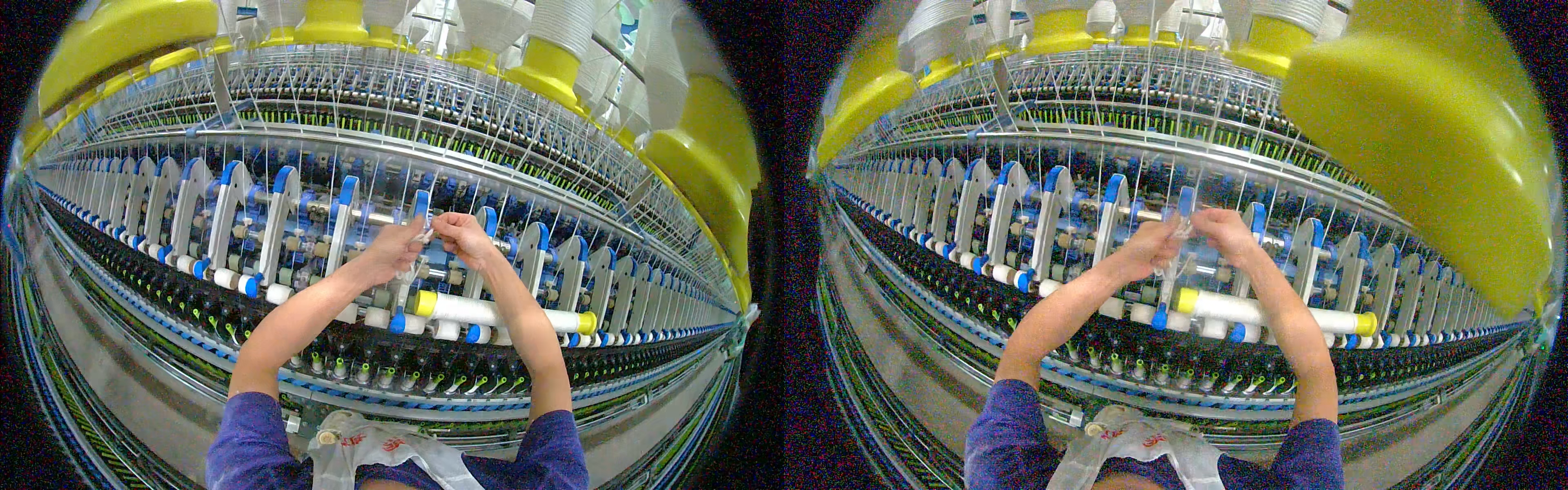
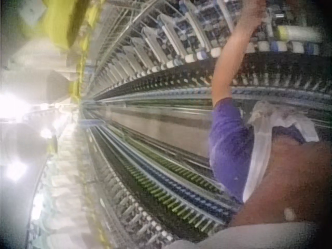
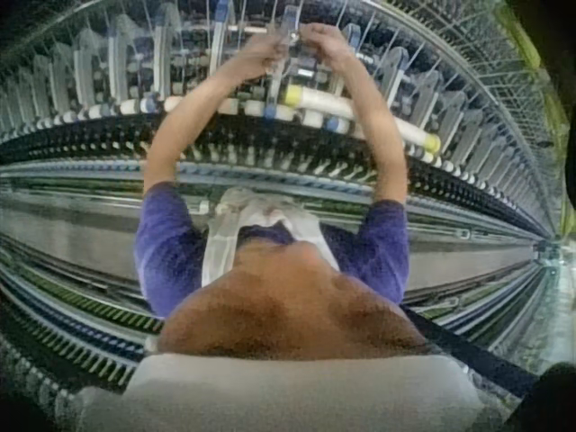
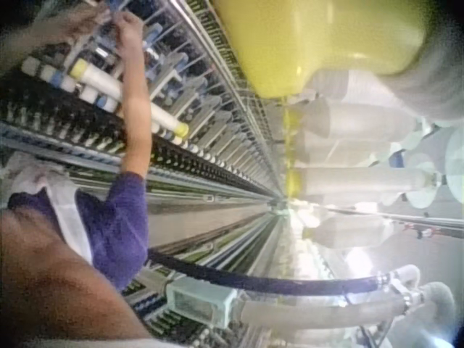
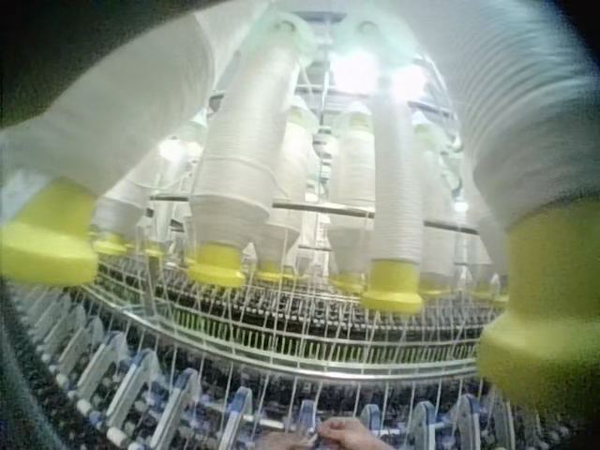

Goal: The person operates a large textile machine, repeatedly threading white yarn through guides and tensioners, inserting green plastic tubes into slots, and handling yellow cylindrical components. The operator moves along the machine row, adjusting components and managing yarn flow.

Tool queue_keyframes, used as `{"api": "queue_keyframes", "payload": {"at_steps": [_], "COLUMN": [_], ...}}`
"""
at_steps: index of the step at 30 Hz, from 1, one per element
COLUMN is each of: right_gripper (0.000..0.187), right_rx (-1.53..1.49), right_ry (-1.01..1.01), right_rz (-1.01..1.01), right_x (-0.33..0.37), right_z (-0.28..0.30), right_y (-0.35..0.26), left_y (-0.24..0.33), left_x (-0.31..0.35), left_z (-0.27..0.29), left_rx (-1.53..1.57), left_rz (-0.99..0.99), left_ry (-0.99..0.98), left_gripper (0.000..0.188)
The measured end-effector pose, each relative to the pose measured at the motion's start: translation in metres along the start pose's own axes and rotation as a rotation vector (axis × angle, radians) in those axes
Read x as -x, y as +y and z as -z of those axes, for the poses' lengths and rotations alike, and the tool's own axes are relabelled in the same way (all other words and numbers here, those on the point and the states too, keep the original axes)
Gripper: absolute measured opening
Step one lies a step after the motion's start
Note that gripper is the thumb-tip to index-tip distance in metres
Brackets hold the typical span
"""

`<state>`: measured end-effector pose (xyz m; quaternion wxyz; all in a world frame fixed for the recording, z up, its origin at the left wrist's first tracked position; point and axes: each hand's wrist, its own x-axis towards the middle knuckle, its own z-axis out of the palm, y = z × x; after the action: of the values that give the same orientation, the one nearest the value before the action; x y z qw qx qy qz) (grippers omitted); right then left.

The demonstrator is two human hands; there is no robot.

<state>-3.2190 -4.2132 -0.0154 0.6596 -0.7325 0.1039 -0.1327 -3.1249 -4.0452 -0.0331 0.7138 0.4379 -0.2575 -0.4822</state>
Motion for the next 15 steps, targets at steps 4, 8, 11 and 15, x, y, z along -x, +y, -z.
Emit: {"api": "queue_keyframes", "payload": {"at_steps": [4, 8, 11, 15], "right_gripper": [0.018, 0.015, 0.017, 0.022], "right_rx": [-0.007, -0.002, 0.317, 0.988], "right_ry": [-0.018, 0.119, 0.253, 0.155], "right_rz": [0.032, 0.049, 0.121, 0.164], "right_x": [0.005, -0.005, -0.017, -0.03], "right_z": [-0.008, 0.0, 0.013, 0.017], "right_y": [-0.001, -0.005, -0.004, 0.02], "left_y": [-0.007, -0.009, -0.012, -0.022], "left_x": [-0.007, -0.005, 0.003, 0.015], "left_z": [-0.008, -0.003, 0.006, 0.016], "left_rx": [-0.05, -0.158, -0.3, -1.068], "left_rz": [-0.018, -0.03, -0.024, -0.468], "left_ry": [-0.044, -0.043, -0.058, 0.168], "left_gripper": [0.026, 0.027, 0.027, 0.033]}}
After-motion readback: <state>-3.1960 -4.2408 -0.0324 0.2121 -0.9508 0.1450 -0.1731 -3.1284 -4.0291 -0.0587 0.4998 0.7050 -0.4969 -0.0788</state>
